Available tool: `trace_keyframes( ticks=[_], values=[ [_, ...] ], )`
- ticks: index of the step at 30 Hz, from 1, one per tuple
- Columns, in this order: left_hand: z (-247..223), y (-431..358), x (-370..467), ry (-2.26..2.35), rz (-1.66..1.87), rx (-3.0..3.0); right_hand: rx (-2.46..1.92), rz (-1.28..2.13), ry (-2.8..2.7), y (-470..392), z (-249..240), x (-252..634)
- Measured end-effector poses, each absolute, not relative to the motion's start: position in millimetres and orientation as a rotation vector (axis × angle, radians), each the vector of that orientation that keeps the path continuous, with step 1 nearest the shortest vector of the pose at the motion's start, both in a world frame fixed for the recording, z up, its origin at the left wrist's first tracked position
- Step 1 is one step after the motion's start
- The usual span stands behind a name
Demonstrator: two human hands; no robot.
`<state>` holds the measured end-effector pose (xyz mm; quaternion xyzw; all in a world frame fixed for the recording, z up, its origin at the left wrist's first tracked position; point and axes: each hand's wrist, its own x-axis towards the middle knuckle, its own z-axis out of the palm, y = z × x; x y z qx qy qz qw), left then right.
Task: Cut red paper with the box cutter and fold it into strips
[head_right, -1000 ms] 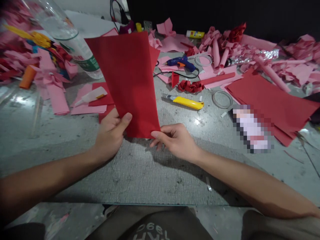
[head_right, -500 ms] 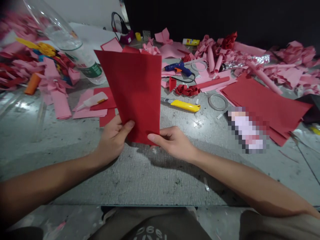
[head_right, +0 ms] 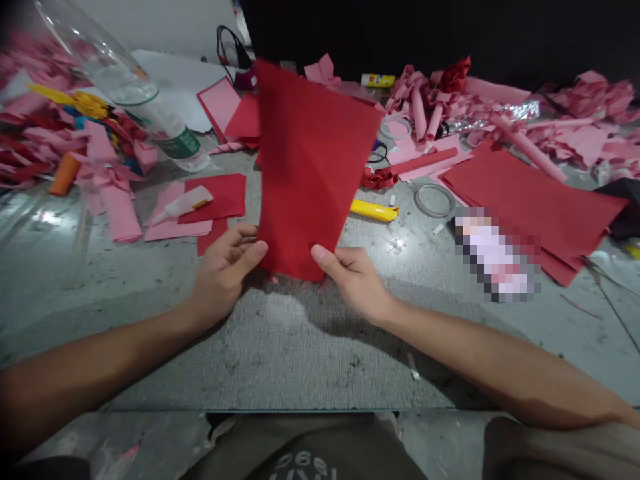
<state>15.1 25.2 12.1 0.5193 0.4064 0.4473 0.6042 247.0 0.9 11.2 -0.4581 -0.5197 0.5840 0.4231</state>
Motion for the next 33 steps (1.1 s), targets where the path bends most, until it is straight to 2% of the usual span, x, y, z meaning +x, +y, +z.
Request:
trace_keyframes(
  ticks=[4,9,24,33],
  values=[
    [18.7,29.0,13.2,0.898,0.912,1.277,-1.107,1.286,-1.047,2.7,3.0,243.7],
    [23.8,21.8,19.0,0.969,0.605,1.442,-1.084,1.341,-1.159,-3.2,0.6,233.9],
    [18.7,9.7,23.8,0.99,0.668,1.462,-0.846,1.584,-1.375,-3.0,15.8,230.7],
    [24.0,17.0,18.2,0.954,0.627,1.431,-1.003,1.47,-1.142,13.5,13.3,245.1]
  ],
)
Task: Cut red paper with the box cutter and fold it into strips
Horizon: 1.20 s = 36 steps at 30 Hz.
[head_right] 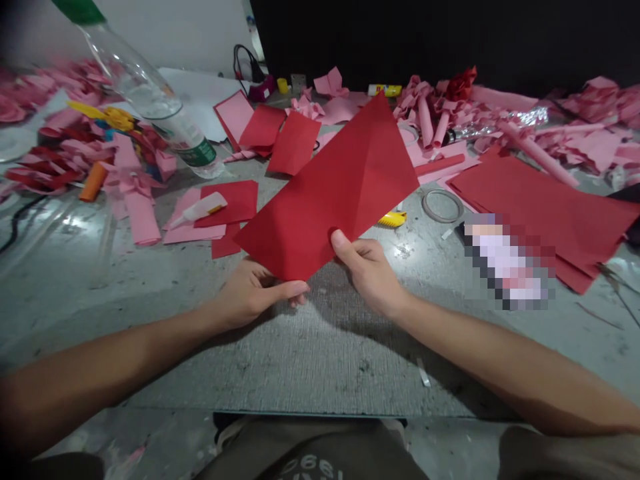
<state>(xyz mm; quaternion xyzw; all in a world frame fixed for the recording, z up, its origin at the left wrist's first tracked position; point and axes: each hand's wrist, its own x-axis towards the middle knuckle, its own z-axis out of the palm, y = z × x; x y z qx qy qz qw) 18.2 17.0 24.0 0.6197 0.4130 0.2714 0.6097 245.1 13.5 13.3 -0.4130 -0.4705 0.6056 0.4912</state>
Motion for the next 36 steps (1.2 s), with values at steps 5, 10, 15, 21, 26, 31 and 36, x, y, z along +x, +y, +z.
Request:
trace_keyframes(
  ticks=[5,10,15,21,26,31,36],
  values=[
    [22.3,18.6,16.1,0.928,0.618,1.414,-0.952,1.411,-0.986,25.0,16.6,248.6],
    [22.5,18.1,15.2,0.887,0.649,1.378,-0.95,1.416,-0.871,34.1,19.9,254.5],
    [23.3,19.5,13.8,0.894,0.633,1.386,-0.983,1.334,-0.761,45.2,21.9,261.9],
    [22.4,21.9,13.0,0.895,0.618,1.404,-1.079,1.291,-0.691,49.6,22.0,264.4],
    [21.7,22.5,11.8,0.888,0.602,1.396,-1.045,1.268,-0.619,50.5,19.8,267.0],
    [22.4,22.8,10.8,0.872,0.599,1.392,-1.059,1.204,-0.65,52.4,19.2,270.6],
    [21.4,24.5,10.6,0.856,0.598,1.378,-1.083,1.156,-0.671,54.8,15.7,275.1]
  ],
)
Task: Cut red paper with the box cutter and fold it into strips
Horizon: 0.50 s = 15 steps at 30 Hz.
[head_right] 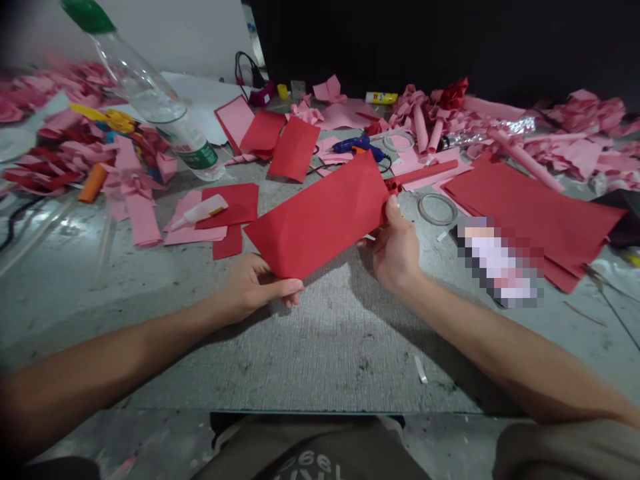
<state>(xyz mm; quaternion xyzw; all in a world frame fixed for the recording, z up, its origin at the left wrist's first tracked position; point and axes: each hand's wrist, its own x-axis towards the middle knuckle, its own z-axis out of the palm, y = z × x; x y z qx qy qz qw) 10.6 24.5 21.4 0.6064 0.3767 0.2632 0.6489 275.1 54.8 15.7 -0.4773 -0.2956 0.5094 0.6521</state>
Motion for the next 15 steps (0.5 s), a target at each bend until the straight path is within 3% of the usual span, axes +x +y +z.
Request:
trace_keyframes(
  ticks=[7,15],
  values=[
    [21.8,25.1,10.3,0.871,0.587,1.388,-1.055,1.119,-0.65,56.1,16.5,274.7],
    [24.0,23.2,14.8,0.856,0.658,1.347,-1.08,1.216,-1.057,13.5,24.9,249.9]
  ],
)
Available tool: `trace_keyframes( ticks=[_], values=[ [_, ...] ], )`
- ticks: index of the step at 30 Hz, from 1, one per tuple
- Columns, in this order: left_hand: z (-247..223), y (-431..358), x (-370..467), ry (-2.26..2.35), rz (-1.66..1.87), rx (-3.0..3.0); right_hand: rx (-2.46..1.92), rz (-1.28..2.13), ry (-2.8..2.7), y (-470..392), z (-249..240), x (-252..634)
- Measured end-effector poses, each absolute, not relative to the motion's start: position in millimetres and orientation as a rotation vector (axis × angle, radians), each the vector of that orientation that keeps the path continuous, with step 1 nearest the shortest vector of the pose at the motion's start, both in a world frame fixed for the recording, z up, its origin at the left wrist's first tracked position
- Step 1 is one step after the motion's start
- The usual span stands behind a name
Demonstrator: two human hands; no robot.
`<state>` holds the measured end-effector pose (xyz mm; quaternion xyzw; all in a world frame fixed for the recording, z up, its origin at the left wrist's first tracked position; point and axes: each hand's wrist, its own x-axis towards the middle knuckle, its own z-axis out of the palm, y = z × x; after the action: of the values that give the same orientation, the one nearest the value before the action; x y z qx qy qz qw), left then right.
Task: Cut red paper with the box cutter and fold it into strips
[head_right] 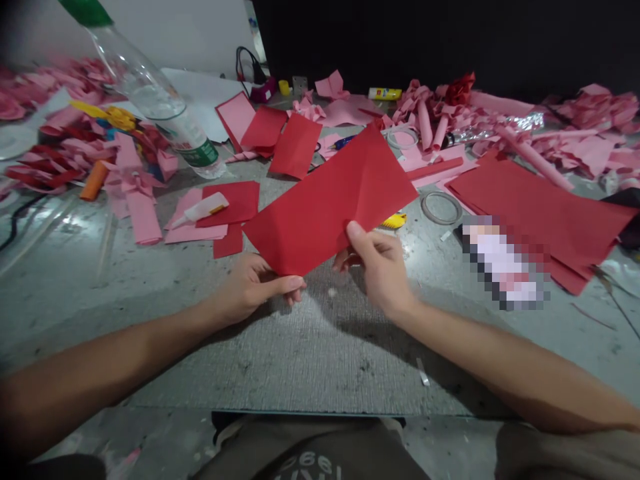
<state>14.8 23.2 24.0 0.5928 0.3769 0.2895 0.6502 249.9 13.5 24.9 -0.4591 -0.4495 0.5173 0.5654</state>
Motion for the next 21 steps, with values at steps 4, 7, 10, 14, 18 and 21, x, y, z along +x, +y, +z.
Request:
trace_keyframes(
  ticks=[4,7,10,14,18,21],
  values=[
    [23.3,21.6,15.7,0.844,0.677,1.316,-1.082,1.382,-1.375,-8.7,30.8,235.6],
    [25.3,20.5,15.7,0.835,0.662,1.347,-1.078,1.415,-1.379,-10.2,31.1,234.0],
    [27.3,20.4,15.3,0.854,0.615,1.409,-1.153,1.34,-1.165,-2.1,30.4,239.5],
    [26.7,21.7,14.2,0.866,0.632,1.401,-1.127,1.256,-0.964,11.4,35.3,250.1],
    [24.5,22.5,12.5,0.845,0.629,1.391,-1.094,1.203,-0.879,28.0,36.6,262.4],
    [23.0,22.7,11.5,0.832,0.638,1.376,-1.061,1.14,-0.794,41.9,32.6,271.5]
  ],
)
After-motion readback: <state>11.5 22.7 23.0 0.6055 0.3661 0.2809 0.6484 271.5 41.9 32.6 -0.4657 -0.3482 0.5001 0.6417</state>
